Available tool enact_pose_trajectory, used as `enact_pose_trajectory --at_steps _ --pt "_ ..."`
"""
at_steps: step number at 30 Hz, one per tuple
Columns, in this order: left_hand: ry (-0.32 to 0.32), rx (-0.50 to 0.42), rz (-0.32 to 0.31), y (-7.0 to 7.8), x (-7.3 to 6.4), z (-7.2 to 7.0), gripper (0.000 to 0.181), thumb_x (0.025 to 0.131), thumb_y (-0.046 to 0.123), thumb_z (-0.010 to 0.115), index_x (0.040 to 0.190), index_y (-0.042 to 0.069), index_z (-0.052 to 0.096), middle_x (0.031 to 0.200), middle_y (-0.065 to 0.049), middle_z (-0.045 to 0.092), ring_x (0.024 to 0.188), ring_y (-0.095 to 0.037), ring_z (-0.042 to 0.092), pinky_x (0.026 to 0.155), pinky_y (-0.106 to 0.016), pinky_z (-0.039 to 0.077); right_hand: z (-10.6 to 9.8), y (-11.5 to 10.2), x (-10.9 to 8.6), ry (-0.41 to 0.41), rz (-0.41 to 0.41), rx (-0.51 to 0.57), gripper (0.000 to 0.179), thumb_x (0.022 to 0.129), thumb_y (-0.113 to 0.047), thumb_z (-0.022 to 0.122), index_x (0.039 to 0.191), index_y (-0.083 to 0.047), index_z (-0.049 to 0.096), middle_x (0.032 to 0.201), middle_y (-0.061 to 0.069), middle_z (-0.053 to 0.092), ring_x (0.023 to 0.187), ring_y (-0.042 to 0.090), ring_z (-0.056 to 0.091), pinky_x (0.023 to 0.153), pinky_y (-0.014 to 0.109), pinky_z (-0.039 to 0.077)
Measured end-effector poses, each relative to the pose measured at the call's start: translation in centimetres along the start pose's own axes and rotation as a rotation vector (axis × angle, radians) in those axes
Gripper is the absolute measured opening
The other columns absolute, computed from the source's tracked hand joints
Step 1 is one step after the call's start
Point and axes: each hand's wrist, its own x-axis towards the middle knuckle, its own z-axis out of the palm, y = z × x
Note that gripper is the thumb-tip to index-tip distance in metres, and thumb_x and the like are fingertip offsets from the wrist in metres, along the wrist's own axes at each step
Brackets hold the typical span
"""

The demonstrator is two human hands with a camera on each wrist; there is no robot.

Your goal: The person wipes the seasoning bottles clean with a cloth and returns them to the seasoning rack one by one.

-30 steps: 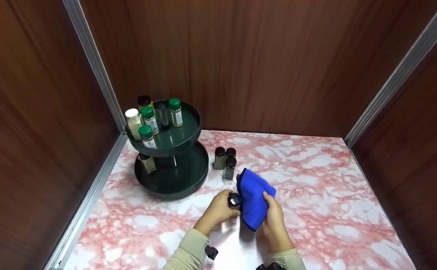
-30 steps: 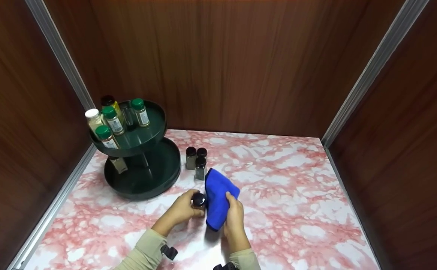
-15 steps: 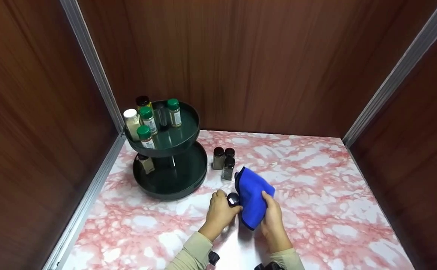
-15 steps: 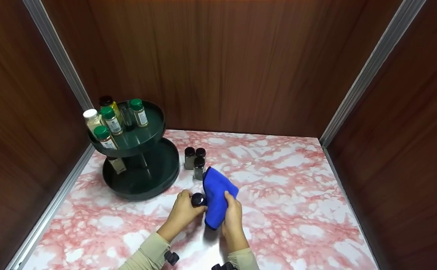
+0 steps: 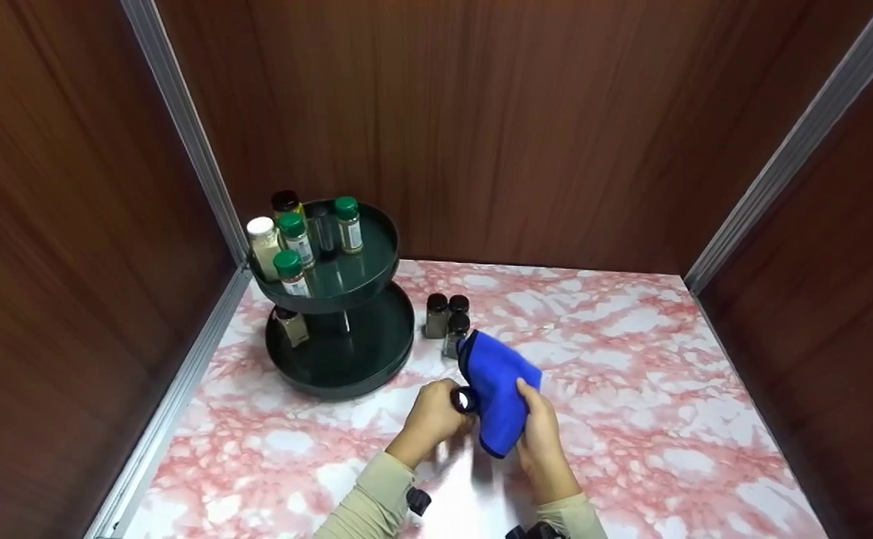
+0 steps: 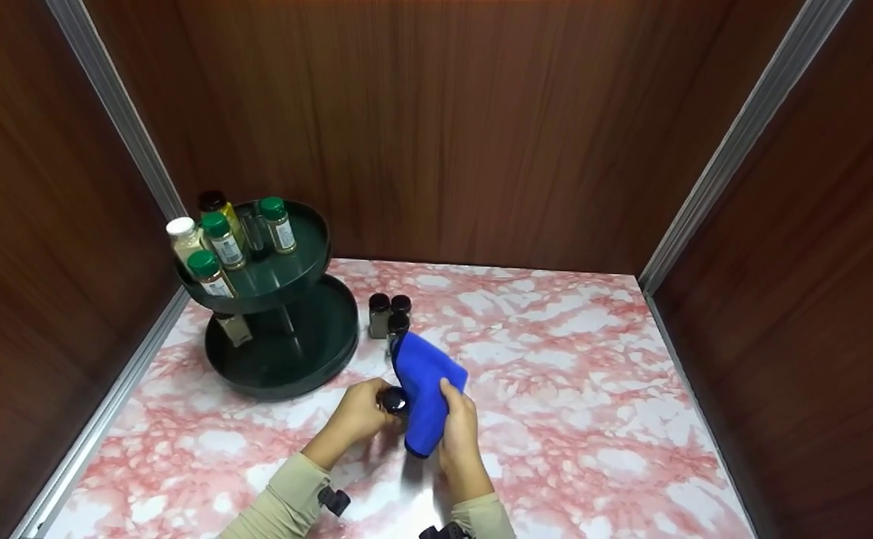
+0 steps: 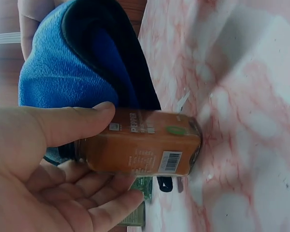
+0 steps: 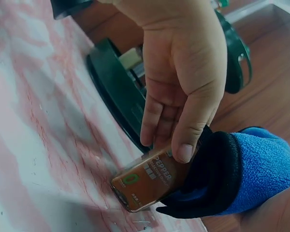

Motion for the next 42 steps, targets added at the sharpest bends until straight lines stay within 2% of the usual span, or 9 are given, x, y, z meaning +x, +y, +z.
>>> enact_pose_trajectory --at_steps 4,8,15,18,23,28,34,38,42 --pt "-0.048 -0.007 0.027 0.1 0.2 -0.4 0.035 0.06 0.001 0.087 0.09 0.008 0.07 0.087 -0.011 0.074 0.078 -0.016 0.061 0.079 -0.036 0.054 0.3 0.0 0.2 -0.009 -0.021 0.003 0.04 0.108 -0.024 0.048 0.133 0.006 0.053 0.111 0.007 0.074 0.101 0.017 0.071 0.091 0.033 0.057" --pt "-0.068 0.047 0.067 0.0 0.4 -0.6 0.035 0.059 -0.001 0.087 0.089 0.008 0.07 0.087 -0.011 0.074 0.079 -0.019 0.064 0.078 -0.036 0.055 0.7 0.3 0.5 -0.018 -0.026 0.002 0.034 0.108 -0.024 0.048 0.126 0.003 0.061 0.107 0.008 0.075 0.098 0.017 0.072 0.089 0.033 0.058" --pt "-0.087 0.109 0.102 -0.2 0.7 -0.8 0.034 0.059 0.001 0.087 0.087 0.009 0.069 0.088 -0.011 0.075 0.08 -0.021 0.066 0.077 -0.037 0.055 0.9 1.9 1.1 0.015 -0.01 -0.1 0.05 0.106 -0.03 0.051 0.136 0.009 0.052 0.106 0.009 0.075 0.096 0.019 0.073 0.088 0.034 0.059" --pt "-0.093 0.117 0.087 -0.2 0.8 -0.8 0.035 0.06 0.003 0.089 0.09 0.007 0.071 0.091 -0.012 0.075 0.084 -0.022 0.067 0.08 -0.038 0.056 0.6 3.1 1.5 0.058 0.016 -0.158 0.053 0.106 -0.032 0.052 0.137 0.011 0.053 0.108 0.011 0.075 0.097 0.023 0.073 0.086 0.033 0.059" --pt "-0.121 0.096 0.04 -0.1 0.7 -0.7 0.038 0.062 0.003 0.09 0.096 0.007 0.073 0.095 -0.011 0.075 0.086 -0.02 0.067 0.082 -0.037 0.056 0.3 4.2 0.8 0.14 0.033 -0.271 0.049 0.106 -0.031 0.05 0.128 0.012 0.058 0.1 0.011 0.075 0.088 0.017 0.071 0.081 0.028 0.058" --pt "-0.126 0.087 0.061 -0.1 0.8 -0.8 0.035 0.06 0.0 0.088 0.091 0.007 0.072 0.091 -0.011 0.075 0.08 -0.017 0.064 0.078 -0.035 0.054 0.7 2.6 -0.3 0.158 0.063 -0.23 0.05 0.106 -0.029 0.049 0.133 0.013 0.052 0.097 0.008 0.074 0.087 0.017 0.071 0.08 0.03 0.058" --pt "-0.09 0.117 0.138 -0.3 0.8 -0.9 0.029 0.06 -0.001 0.086 0.083 0.007 0.069 0.084 -0.012 0.074 0.076 -0.019 0.064 0.074 -0.035 0.055 1.6 0.7 -0.7 0.111 0.003 -0.127 0.049 0.105 -0.029 0.052 0.133 0.011 0.052 0.101 0.007 0.075 0.091 0.017 0.071 0.084 0.031 0.058" --pt "-0.1 0.13 0.153 -0.4 0.9 -0.7 0.033 0.058 0.0 0.087 0.084 0.008 0.069 0.084 -0.011 0.074 0.076 -0.019 0.065 0.074 -0.034 0.055 1.5 1.3 -0.1 0.098 -0.022 -0.069 0.045 0.105 -0.027 0.052 0.131 0.01 0.053 0.101 0.007 0.075 0.091 0.017 0.072 0.084 0.031 0.059" --pt "-0.115 0.124 0.115 -0.3 0.9 -0.6 0.035 0.059 0.001 0.088 0.09 0.006 0.072 0.089 -0.011 0.075 0.08 -0.018 0.065 0.077 -0.035 0.055 0.6 3.0 0.6 0.116 0.006 -0.127 0.045 0.106 -0.028 0.051 0.129 0.01 0.055 0.1 0.007 0.075 0.091 0.017 0.072 0.083 0.03 0.059"
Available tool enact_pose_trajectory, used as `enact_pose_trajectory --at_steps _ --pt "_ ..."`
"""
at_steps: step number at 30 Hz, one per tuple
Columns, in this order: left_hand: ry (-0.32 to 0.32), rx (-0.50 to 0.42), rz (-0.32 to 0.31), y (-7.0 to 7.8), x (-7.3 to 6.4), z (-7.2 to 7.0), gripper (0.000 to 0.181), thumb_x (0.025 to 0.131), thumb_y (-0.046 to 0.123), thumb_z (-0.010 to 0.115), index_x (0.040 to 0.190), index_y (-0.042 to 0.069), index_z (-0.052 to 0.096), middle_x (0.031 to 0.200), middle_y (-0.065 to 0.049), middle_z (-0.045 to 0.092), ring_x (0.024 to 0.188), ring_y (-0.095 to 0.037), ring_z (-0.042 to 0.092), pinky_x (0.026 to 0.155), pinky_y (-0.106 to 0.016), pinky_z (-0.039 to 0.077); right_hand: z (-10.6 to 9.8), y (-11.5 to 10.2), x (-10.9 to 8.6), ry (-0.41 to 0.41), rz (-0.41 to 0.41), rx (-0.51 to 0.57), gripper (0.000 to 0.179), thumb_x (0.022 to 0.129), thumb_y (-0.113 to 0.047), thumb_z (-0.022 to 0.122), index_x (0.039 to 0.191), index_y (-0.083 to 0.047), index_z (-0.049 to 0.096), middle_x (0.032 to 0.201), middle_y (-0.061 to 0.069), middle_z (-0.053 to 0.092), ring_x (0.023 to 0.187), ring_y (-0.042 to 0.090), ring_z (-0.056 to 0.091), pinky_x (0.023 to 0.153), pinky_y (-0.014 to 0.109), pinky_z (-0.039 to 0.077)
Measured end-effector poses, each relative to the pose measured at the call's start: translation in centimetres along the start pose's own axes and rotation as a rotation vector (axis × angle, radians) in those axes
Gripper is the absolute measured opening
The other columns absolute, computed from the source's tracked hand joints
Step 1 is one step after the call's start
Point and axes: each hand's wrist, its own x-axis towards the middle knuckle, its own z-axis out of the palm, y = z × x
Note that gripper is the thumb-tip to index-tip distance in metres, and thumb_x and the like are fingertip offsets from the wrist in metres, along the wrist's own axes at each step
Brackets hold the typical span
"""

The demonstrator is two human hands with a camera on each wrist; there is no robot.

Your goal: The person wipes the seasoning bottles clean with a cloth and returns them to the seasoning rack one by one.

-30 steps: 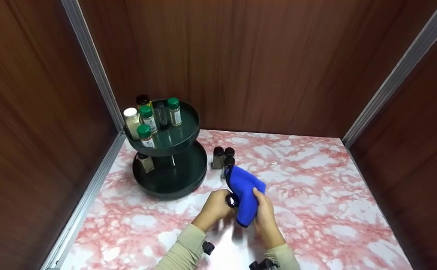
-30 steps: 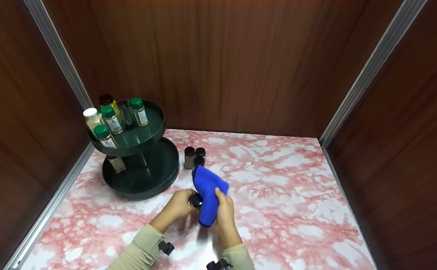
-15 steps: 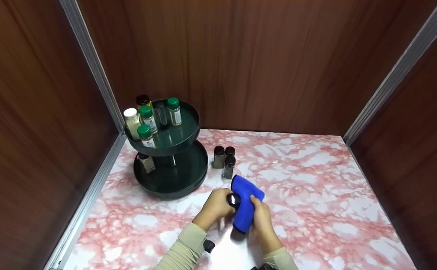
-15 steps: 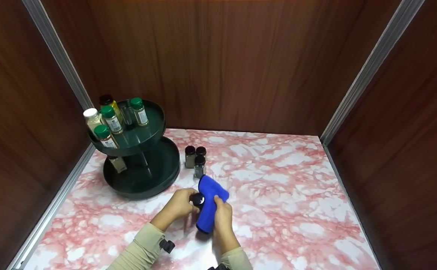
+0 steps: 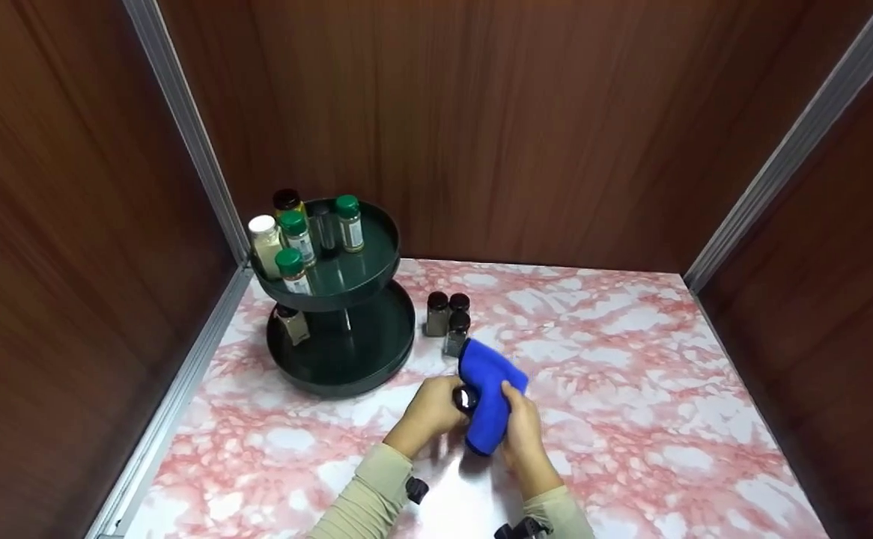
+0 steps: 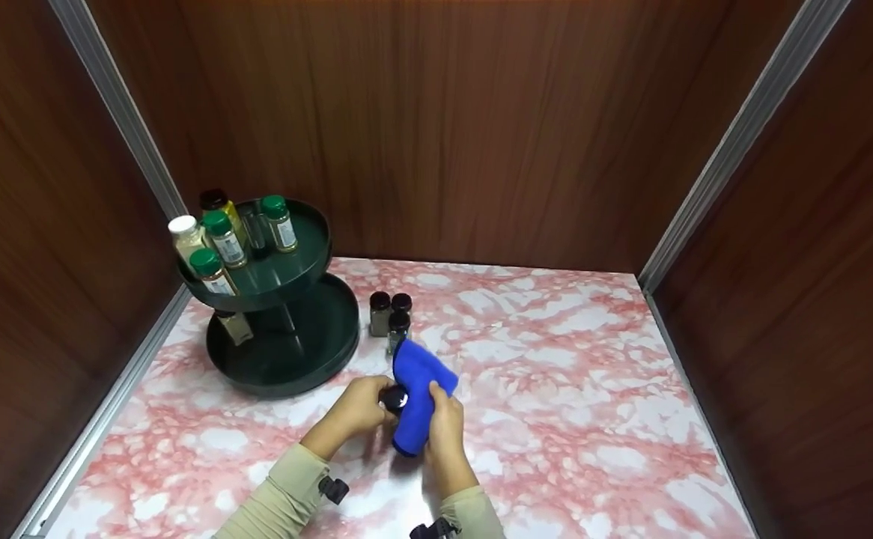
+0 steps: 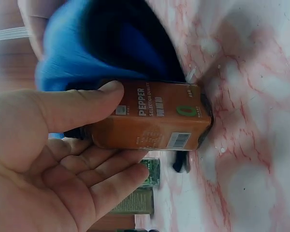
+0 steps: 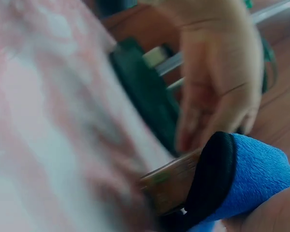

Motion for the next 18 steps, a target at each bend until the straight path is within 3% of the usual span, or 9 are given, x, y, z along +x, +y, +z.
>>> enact_pose_trajectory --at_steps 4,7,11,15,18 --pt "-0.012 -0.015 -0.042 0.2 0.0 0.0 0.039 0.06 0.002 0.09 0.096 0.005 0.073 0.092 -0.01 0.076 0.083 -0.018 0.066 0.08 -0.035 0.055 -0.8 1.3 0.0 0.029 0.019 -0.134 0.048 0.106 -0.03 0.05 0.126 0.012 0.058 0.095 0.008 0.076 0.086 0.017 0.072 0.079 0.029 0.058" --pt "-0.017 -0.024 -0.051 0.2 0.0 0.0 0.038 0.061 0.002 0.09 0.094 0.007 0.073 0.092 -0.01 0.076 0.083 -0.017 0.066 0.08 -0.035 0.055 -1.2 1.1 -0.6 0.038 0.025 -0.175 0.05 0.106 -0.032 0.05 0.128 0.013 0.057 0.095 0.007 0.076 0.085 0.017 0.071 0.079 0.03 0.058" --pt "-0.016 -0.023 -0.052 0.0 0.0 -0.1 0.035 0.06 0.001 0.089 0.088 0.01 0.07 0.09 -0.01 0.075 0.08 -0.016 0.064 0.078 -0.034 0.054 -1.0 -0.5 -1.4 0.009 0.038 -0.129 0.052 0.106 -0.032 0.05 0.133 0.012 0.052 0.101 0.007 0.075 0.09 0.017 0.071 0.083 0.03 0.058" --pt "-0.003 -0.008 -0.008 -0.2 0.1 -0.2 0.035 0.057 0.0 0.088 0.085 0.009 0.069 0.086 -0.01 0.074 0.077 -0.017 0.064 0.076 -0.034 0.055 -0.2 -2.1 -1.6 -0.019 -0.005 -0.052 0.054 0.105 -0.031 0.052 0.138 0.012 0.049 0.107 0.007 0.074 0.096 0.015 0.07 0.088 0.029 0.056" --pt "-0.001 0.004 0.017 -0.3 0.1 -0.1 0.033 0.056 0.001 0.087 0.083 0.009 0.069 0.083 -0.008 0.074 0.074 -0.016 0.063 0.073 -0.033 0.055 0.1 -2.2 -1.1 -0.025 -0.032 -0.015 0.054 0.105 -0.031 0.052 0.138 0.012 0.05 0.109 0.007 0.074 0.098 0.016 0.07 0.09 0.03 0.056"
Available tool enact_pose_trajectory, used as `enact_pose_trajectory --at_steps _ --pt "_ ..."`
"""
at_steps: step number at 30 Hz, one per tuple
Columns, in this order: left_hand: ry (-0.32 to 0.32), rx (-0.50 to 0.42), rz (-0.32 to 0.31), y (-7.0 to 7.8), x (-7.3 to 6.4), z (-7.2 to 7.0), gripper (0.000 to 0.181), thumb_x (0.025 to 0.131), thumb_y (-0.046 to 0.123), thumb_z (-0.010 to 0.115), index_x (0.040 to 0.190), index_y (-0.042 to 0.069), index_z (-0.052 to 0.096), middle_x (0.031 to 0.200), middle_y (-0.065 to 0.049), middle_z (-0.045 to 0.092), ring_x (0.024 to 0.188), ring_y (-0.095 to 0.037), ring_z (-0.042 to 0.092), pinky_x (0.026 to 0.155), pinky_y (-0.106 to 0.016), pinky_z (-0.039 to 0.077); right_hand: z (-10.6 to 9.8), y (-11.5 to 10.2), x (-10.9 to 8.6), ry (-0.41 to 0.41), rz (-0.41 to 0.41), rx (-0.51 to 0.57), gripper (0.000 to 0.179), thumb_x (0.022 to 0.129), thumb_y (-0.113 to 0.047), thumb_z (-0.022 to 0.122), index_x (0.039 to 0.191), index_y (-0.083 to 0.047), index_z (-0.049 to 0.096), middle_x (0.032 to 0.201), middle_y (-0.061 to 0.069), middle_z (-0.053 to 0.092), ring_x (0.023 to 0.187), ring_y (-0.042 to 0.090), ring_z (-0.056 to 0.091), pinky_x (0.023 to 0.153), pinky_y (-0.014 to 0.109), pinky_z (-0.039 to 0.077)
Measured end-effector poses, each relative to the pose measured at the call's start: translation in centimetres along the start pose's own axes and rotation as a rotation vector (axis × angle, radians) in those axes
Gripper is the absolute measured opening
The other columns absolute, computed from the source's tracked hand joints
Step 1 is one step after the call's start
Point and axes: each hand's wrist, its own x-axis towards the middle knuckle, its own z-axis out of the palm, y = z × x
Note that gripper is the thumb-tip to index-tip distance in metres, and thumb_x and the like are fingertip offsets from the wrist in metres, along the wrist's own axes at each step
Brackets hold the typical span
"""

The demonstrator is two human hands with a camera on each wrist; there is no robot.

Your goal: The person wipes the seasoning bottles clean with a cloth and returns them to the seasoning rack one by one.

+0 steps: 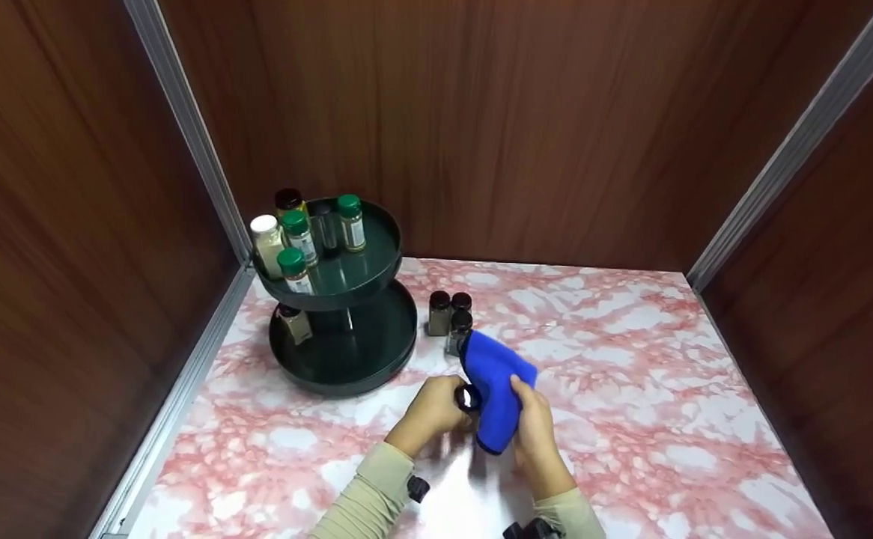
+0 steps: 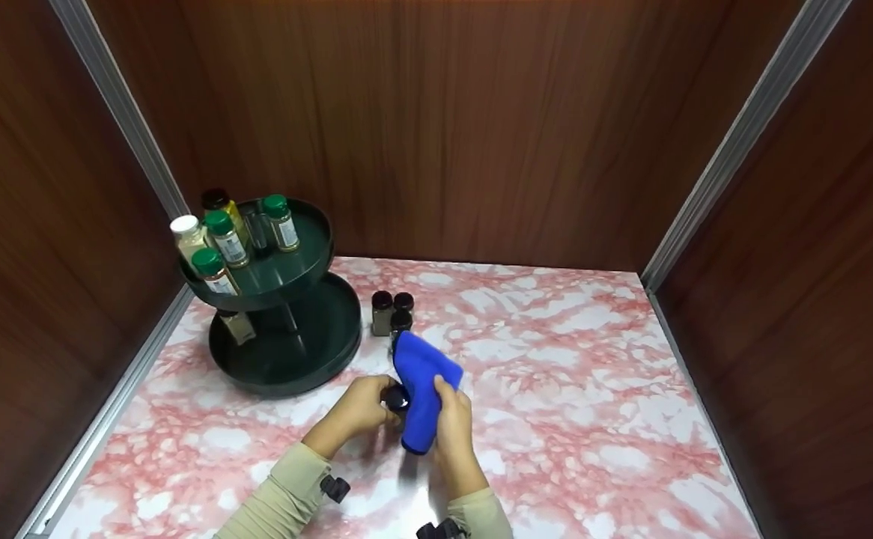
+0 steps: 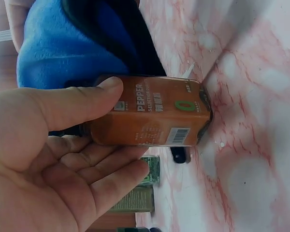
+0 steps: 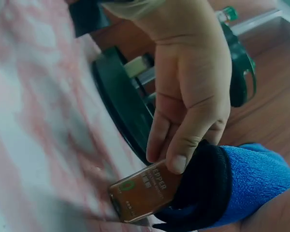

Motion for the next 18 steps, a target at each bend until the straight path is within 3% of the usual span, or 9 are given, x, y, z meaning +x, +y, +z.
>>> enact_pose_trajectory --at_steps 4,10,15,18 --pt "0.0 0.001 -0.004 0.1 0.0 0.0 0.033 0.057 0.0 0.087 0.083 0.01 0.069 0.083 -0.008 0.074 0.074 -0.015 0.062 0.073 -0.033 0.054 -0.2 1.5 1.0 0.009 0.023 0.014 0.052 0.106 -0.031 0.051 0.137 0.011 0.051 0.108 0.008 0.075 0.096 0.017 0.071 0.088 0.03 0.057" --pt "-0.017 -0.021 -0.047 0.4 -0.1 0.1 0.036 0.06 0.0 0.089 0.089 0.009 0.071 0.091 -0.011 0.075 0.082 -0.018 0.066 0.08 -0.036 0.055 -1.0 3.3 0.9 0.037 0.076 -0.084 0.047 0.107 -0.031 0.049 0.127 0.011 0.056 0.099 0.011 0.075 0.086 0.018 0.072 0.08 0.032 0.059" --pt "-0.019 -0.016 -0.048 0.2 -0.1 0.2 0.034 0.059 0.0 0.088 0.086 0.01 0.069 0.088 -0.009 0.075 0.08 -0.016 0.064 0.078 -0.034 0.054 -1.2 1.4 -0.2 0.003 0.102 -0.123 0.051 0.105 -0.032 0.05 0.133 0.012 0.05 0.1 0.011 0.074 0.089 0.021 0.071 0.082 0.035 0.058" --pt "-0.011 -0.003 -0.032 0.1 0.0 0.1 0.035 0.058 0.0 0.088 0.086 0.01 0.069 0.087 -0.008 0.074 0.08 -0.017 0.064 0.078 -0.034 0.055 -0.9 -0.2 -0.4 -0.02 0.088 -0.062 0.054 0.105 -0.032 0.052 0.137 0.011 0.047 0.104 0.01 0.074 0.094 0.02 0.071 0.086 0.035 0.058"
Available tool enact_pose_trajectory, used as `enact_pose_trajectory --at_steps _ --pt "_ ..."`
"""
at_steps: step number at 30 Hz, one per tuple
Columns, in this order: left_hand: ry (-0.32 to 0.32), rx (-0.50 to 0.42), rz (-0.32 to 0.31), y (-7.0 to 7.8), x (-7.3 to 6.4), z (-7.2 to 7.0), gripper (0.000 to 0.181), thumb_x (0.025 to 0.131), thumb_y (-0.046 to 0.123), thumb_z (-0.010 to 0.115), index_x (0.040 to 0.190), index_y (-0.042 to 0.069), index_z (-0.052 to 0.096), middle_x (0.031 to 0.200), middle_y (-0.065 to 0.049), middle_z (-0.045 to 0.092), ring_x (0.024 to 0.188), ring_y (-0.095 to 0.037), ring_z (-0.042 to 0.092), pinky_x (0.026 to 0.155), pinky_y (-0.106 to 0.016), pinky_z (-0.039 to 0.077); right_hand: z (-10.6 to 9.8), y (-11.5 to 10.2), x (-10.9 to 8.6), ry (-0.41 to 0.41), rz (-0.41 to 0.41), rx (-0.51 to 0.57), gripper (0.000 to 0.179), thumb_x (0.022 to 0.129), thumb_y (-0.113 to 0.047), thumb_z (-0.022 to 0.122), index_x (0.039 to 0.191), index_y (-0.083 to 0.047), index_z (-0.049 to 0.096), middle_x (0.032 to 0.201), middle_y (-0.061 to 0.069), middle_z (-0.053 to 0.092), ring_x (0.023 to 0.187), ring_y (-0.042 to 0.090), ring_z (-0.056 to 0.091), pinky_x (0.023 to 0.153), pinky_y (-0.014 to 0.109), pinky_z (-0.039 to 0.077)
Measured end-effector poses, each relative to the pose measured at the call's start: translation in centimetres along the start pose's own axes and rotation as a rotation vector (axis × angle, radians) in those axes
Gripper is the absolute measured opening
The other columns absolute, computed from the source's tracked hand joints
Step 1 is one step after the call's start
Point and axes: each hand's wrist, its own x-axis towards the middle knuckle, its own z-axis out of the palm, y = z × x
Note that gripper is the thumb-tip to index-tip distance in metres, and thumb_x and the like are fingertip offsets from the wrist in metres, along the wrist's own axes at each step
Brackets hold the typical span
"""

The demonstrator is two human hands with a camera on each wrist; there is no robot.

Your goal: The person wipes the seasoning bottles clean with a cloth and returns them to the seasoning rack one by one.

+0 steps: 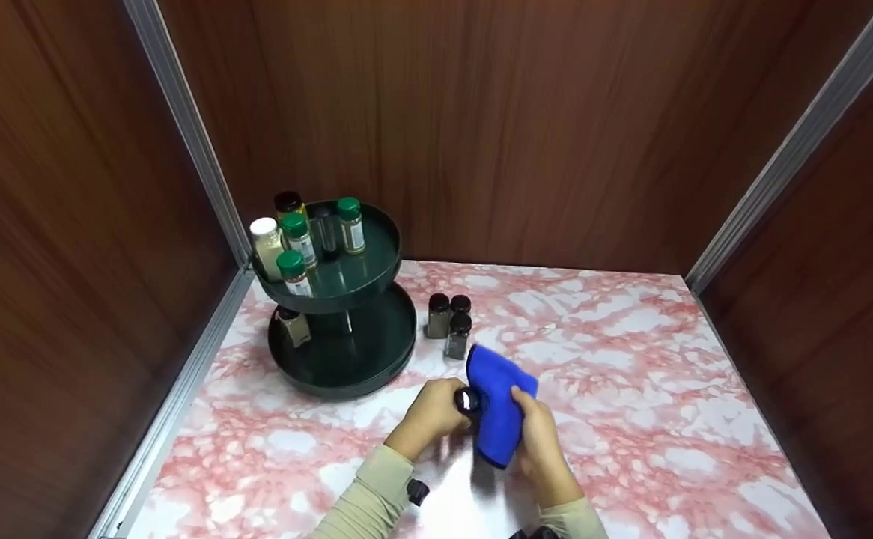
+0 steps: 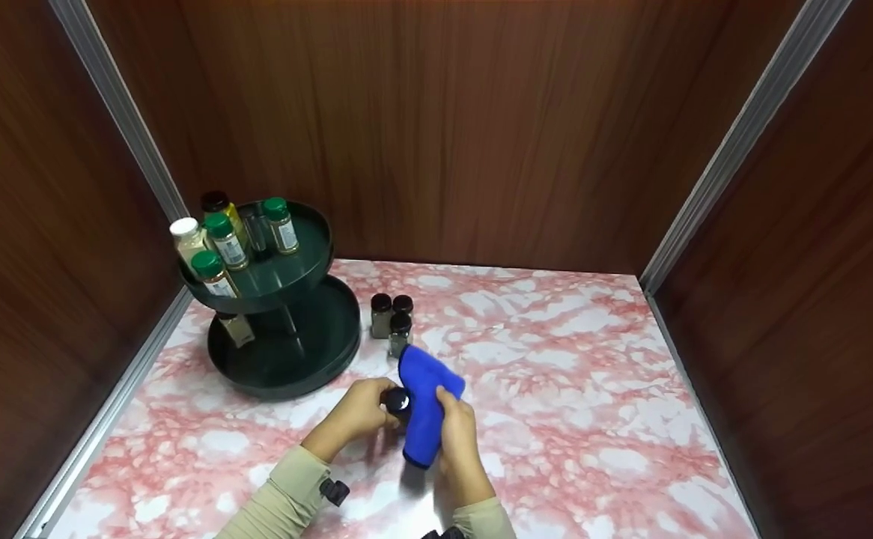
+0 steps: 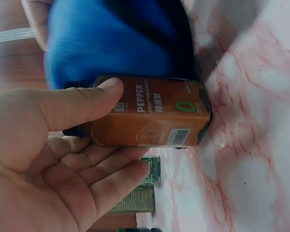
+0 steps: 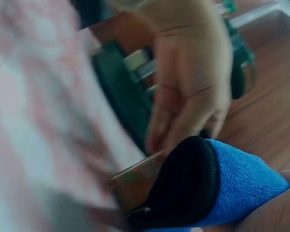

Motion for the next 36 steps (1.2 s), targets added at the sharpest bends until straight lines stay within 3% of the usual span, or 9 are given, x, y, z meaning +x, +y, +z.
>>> enact_pose_trajectory --at_steps 4,8,15,19,25,31,36 --pt "0.008 0.017 0.026 -0.1 0.0 -0.1 0.035 0.057 0.001 0.088 0.086 0.01 0.07 0.084 -0.007 0.074 0.078 -0.018 0.065 0.077 -0.033 0.055 0.8 -0.7 0.4 -0.042 -0.042 0.154 0.047 0.106 -0.026 0.052 0.138 0.008 0.047 0.109 0.007 0.074 0.099 0.017 0.071 0.091 0.033 0.057" --pt "0.001 0.002 0.033 -0.1 -0.1 0.0 0.034 0.057 0.001 0.088 0.085 0.009 0.07 0.085 -0.008 0.075 0.076 -0.016 0.063 0.076 -0.033 0.055 0.9 1.0 1.5 -0.026 -0.058 0.228 0.046 0.107 -0.025 0.05 0.14 0.007 0.046 0.11 0.004 0.074 0.101 0.016 0.071 0.093 0.03 0.056" --pt "-0.023 -0.001 -0.018 0.2 -0.2 0.1 0.04 0.061 0.004 0.092 0.095 0.008 0.072 0.094 -0.008 0.076 0.086 -0.018 0.067 0.082 -0.035 0.056 0.2 4.1 1.7 0.071 -0.041 -0.013 0.048 0.106 -0.029 0.05 0.13 0.013 0.055 0.101 0.008 0.075 0.093 0.017 0.071 0.083 0.028 0.057" --pt "-0.024 0.012 -0.024 0.1 -0.1 0.1 0.039 0.061 0.003 0.091 0.094 0.007 0.072 0.091 -0.007 0.075 0.085 -0.018 0.067 0.081 -0.035 0.055 0.2 3.5 0.7 0.067 -0.024 -0.05 0.051 0.105 -0.028 0.052 0.131 0.015 0.053 0.103 0.012 0.075 0.092 0.017 0.071 0.084 0.029 0.058" --pt "-0.028 0.009 -0.016 0.2 0.0 -0.1 0.036 0.061 0.002 0.09 0.09 0.007 0.07 0.089 -0.009 0.075 0.082 -0.017 0.065 0.079 -0.035 0.055 -0.2 1.7 -0.4 0.012 0.011 0.055 0.048 0.105 -0.027 0.051 0.133 0.012 0.049 0.099 0.008 0.075 0.091 0.018 0.072 0.085 0.032 0.058" --pt "-0.072 -0.028 0.001 0.0 0.2 -0.1 0.043 0.063 -0.003 0.089 0.102 -0.001 0.07 0.098 -0.015 0.075 0.091 -0.024 0.068 0.087 -0.039 0.055 -0.6 0.9 -0.6 0.007 -0.024 0.167 0.049 0.107 -0.026 0.051 0.141 0.009 0.044 0.107 0.004 0.074 0.099 0.015 0.071 0.092 0.03 0.056" --pt "-0.1 -0.074 -0.001 -0.1 0.1 -0.1 0.048 0.066 -0.005 0.086 0.111 0.0 0.068 0.107 -0.017 0.074 0.102 -0.028 0.068 0.094 -0.041 0.054 -1.2 0.7 -0.4 0.039 -0.042 0.182 0.055 0.107 -0.026 0.049 0.148 0.008 0.036 0.113 0.0 0.071 0.104 0.011 0.068 0.095 0.026 0.053"
